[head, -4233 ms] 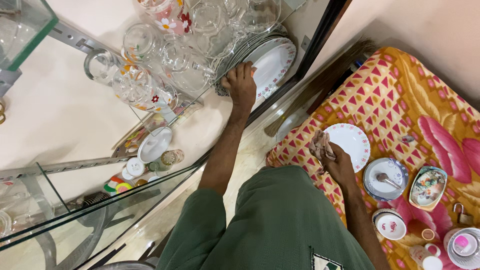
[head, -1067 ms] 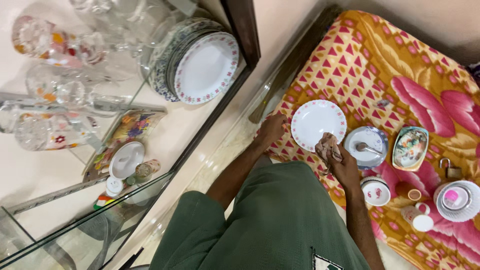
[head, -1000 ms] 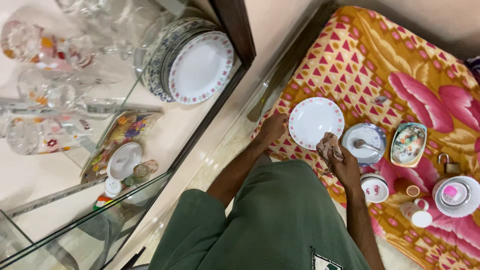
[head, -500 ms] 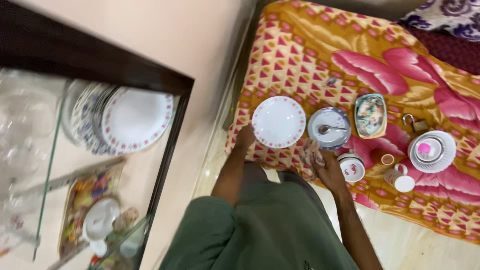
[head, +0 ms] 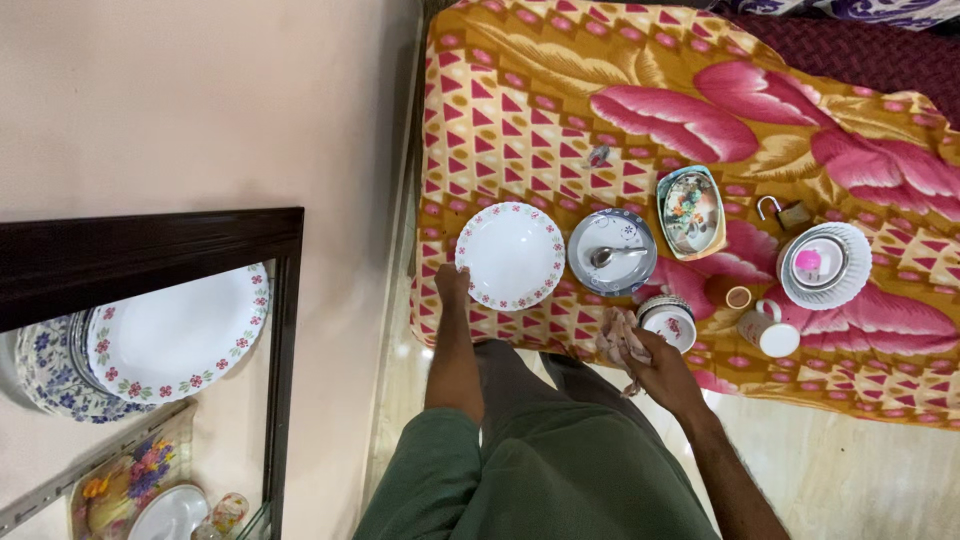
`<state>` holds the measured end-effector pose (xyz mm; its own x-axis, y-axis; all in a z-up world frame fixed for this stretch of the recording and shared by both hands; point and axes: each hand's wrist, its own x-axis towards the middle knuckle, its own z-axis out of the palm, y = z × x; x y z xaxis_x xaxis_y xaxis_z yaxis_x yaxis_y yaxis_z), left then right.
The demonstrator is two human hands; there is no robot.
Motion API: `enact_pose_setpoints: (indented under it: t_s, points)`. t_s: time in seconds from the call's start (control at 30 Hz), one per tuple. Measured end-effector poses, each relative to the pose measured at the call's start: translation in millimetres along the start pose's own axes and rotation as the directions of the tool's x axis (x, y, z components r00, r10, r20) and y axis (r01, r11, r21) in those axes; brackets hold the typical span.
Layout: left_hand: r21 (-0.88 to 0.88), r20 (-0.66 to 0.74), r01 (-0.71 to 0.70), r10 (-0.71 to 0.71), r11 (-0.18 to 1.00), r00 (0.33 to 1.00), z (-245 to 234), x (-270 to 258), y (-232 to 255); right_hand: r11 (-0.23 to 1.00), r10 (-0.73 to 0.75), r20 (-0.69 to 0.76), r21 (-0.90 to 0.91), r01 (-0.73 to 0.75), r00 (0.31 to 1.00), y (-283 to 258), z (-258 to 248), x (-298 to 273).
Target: The person wipes several plates and bowls with a cloth and places them into a glass display cabinet. The person also stacks small bowls and other dishware on a patterned surface.
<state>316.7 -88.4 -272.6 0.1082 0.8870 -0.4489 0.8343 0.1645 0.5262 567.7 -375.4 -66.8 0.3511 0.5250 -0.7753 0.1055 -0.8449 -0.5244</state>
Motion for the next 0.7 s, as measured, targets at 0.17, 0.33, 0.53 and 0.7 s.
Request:
enact_pose_setpoints:
  t_s: [0.17,0.33,0.53,0.7]
  points:
    - [-0.14,-0.198,0.138,-0.165,0.98,0.966,13,-13,9,0.999,-0.044,0.008,0.031,0.043,0.999,-9,-12,1]
    - [-0.12,-0.228,0.179,-0.202,0.977,0.952,24,-19,-3,0.999,-0.05,0.038,0.024,0.049,0.998,-10,-16,6]
    - [0.008,-0.21,0.352,-0.342,0.936,0.916,34,-24,-19,0.931,-0.355,-0.017,-0.093,0.352,0.935,-3,-18,15]
    - [-0.282,-0.278,0.211,-0.29,0.936,0.916,30,-39,-18,0.993,-0.111,0.055,0.034,0.109,0.992,-12,-16,10]
